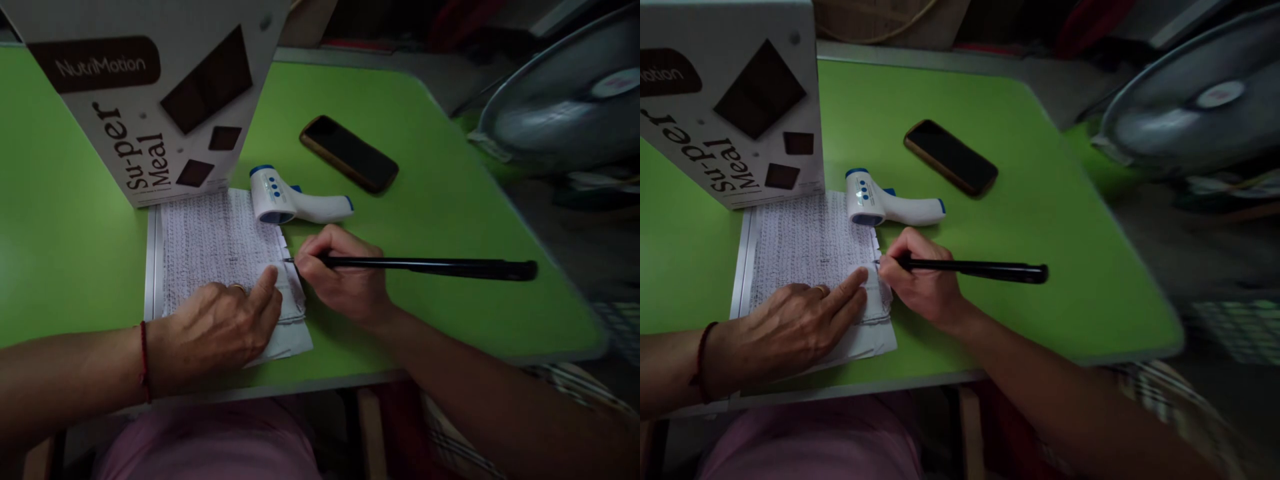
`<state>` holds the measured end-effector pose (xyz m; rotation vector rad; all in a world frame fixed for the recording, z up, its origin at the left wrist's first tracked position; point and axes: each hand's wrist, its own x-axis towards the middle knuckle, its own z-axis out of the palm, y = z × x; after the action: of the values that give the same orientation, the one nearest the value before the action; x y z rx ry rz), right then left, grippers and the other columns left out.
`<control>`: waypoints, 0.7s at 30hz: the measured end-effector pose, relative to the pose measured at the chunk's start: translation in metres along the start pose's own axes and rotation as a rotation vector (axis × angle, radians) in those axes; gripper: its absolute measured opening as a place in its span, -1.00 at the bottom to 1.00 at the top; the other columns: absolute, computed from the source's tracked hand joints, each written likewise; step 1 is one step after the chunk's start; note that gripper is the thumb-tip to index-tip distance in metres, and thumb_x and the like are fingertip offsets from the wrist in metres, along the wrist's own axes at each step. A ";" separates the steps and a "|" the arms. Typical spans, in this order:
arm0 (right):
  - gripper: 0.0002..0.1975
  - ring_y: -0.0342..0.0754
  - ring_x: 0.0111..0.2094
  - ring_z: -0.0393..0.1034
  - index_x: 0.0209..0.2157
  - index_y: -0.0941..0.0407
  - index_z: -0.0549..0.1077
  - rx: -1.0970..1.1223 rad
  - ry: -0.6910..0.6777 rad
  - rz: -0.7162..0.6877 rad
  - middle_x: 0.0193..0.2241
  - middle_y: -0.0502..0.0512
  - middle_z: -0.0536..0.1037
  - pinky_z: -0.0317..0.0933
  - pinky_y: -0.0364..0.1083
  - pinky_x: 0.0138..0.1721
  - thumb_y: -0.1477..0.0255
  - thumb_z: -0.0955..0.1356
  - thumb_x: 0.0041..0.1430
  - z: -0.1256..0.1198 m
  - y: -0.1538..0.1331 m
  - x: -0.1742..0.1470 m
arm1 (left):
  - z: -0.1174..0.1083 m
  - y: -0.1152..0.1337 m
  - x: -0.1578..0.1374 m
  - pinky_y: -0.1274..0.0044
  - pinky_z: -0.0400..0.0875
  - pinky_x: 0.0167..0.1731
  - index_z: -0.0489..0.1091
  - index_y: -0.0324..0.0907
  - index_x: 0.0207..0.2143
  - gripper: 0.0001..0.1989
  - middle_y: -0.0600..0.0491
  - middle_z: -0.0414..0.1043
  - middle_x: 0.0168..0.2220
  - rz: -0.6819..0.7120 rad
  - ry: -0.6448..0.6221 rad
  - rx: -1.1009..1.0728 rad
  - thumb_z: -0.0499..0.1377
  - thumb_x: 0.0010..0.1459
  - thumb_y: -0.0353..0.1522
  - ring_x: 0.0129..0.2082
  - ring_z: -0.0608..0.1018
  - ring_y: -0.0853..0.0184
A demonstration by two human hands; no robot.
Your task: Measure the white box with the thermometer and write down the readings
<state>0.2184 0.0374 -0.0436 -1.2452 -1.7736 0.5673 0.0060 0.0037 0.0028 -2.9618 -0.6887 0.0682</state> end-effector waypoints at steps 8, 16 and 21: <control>-0.84 -0.19 -0.68 0.18 -0.54 0.04 0.33 -0.014 0.027 -0.008 -0.69 -0.10 0.36 0.12 -0.16 -0.66 0.46 0.35 0.07 0.003 -0.001 -0.001 | 0.002 0.001 0.001 0.52 0.42 -0.62 0.34 -0.42 0.09 -0.68 -0.42 0.27 0.27 0.006 -0.020 0.009 -0.04 0.37 -0.52 -0.51 0.57 0.37; -0.84 -0.19 -0.67 0.19 -0.53 0.04 0.32 -0.031 0.007 -0.031 -0.69 -0.11 0.37 0.11 -0.16 -0.65 0.48 0.35 0.08 0.002 0.000 0.000 | -0.001 0.000 0.001 0.50 0.43 -0.60 0.35 -0.41 0.10 -0.64 -0.38 0.27 0.28 0.009 -0.038 0.016 -0.10 0.38 -0.53 -0.50 0.58 0.36; -0.84 -0.18 -0.66 0.23 -0.54 0.04 0.32 -0.062 -0.029 -0.032 -0.68 -0.10 0.38 0.13 -0.16 -0.63 0.49 0.35 0.06 -0.001 -0.003 0.002 | -0.001 0.000 0.000 0.50 0.42 -0.61 0.34 -0.41 0.12 -0.62 -0.39 0.25 0.29 0.011 -0.046 0.024 -0.12 0.37 -0.54 -0.50 0.58 0.35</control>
<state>0.2172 0.0382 -0.0403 -1.2542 -1.8442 0.5179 0.0061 0.0031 0.0037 -2.9501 -0.6722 0.1447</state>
